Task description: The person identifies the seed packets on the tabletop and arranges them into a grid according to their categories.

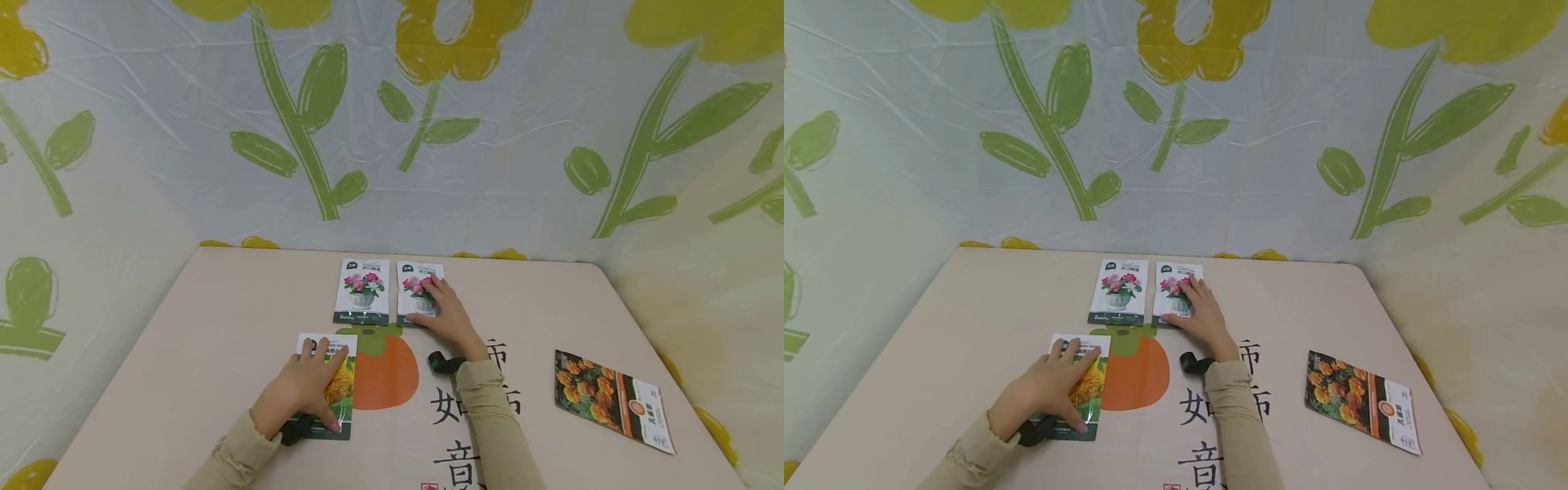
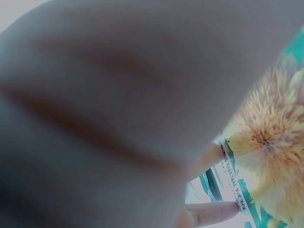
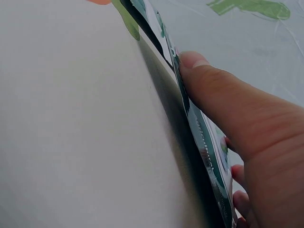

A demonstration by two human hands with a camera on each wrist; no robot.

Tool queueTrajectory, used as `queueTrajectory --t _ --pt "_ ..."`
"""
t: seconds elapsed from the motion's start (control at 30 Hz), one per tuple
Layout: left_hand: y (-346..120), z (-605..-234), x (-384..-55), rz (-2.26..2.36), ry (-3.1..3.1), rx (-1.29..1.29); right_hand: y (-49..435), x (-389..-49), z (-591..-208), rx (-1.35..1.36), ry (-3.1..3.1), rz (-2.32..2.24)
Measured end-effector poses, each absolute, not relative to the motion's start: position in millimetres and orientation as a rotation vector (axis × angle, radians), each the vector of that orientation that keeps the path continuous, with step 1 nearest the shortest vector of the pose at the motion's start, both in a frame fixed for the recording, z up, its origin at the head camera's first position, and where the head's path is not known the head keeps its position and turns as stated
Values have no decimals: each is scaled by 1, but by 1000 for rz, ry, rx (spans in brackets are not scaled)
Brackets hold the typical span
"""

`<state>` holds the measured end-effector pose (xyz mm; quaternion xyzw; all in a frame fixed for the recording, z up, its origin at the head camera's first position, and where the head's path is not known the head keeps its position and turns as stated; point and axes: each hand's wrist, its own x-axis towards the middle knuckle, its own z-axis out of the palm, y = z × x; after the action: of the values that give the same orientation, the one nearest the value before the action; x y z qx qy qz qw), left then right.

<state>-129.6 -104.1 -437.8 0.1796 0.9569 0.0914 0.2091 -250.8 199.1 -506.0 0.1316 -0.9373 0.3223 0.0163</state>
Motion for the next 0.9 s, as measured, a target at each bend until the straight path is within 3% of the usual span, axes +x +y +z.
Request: queueTrajectory --t 0.9 --pt "-89 -439 -132 228 2665 511 199 -250 -506 400 -2912 1016"
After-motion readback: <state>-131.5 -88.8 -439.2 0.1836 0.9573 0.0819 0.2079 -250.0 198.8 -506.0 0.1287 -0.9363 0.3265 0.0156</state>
